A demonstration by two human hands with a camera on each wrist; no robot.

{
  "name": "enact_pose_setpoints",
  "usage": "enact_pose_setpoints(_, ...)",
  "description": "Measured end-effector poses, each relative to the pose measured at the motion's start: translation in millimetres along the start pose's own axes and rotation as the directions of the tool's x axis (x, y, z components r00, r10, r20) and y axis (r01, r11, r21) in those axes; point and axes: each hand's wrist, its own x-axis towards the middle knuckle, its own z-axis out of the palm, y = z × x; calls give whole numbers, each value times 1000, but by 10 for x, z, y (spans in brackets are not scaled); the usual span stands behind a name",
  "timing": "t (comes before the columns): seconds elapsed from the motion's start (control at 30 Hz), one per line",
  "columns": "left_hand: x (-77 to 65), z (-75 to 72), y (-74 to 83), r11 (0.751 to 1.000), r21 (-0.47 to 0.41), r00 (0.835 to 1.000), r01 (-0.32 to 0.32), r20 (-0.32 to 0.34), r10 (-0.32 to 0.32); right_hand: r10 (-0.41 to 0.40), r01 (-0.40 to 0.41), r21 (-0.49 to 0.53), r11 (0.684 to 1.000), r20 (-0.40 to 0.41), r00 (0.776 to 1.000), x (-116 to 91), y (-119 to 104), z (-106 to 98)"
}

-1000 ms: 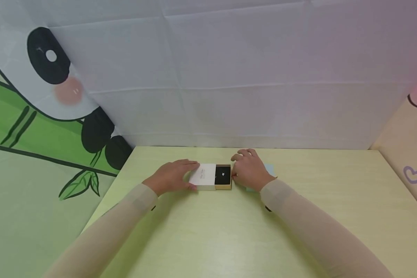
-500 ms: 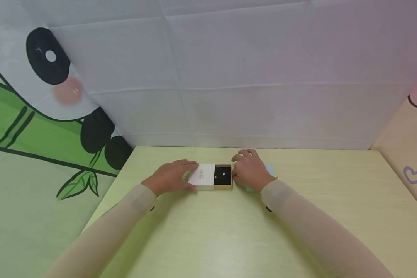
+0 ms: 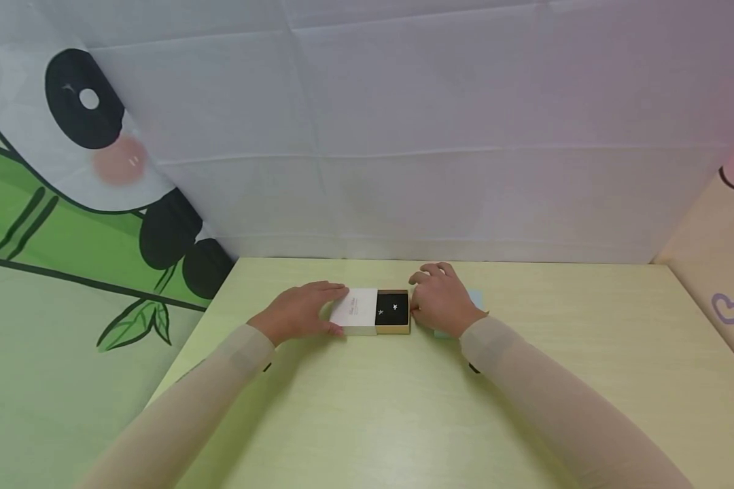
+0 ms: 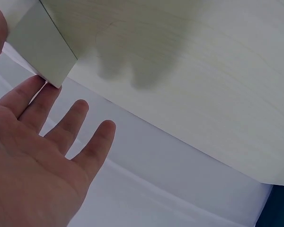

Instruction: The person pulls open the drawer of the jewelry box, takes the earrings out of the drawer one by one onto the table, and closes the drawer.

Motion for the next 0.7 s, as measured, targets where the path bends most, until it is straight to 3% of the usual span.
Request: enact_pose_setpoints(0.7, 17, 5, 3, 1000, -7, 1000, 0, -7, 0, -2, 2, -17, 1000, 9, 1000, -20, 44, -36)
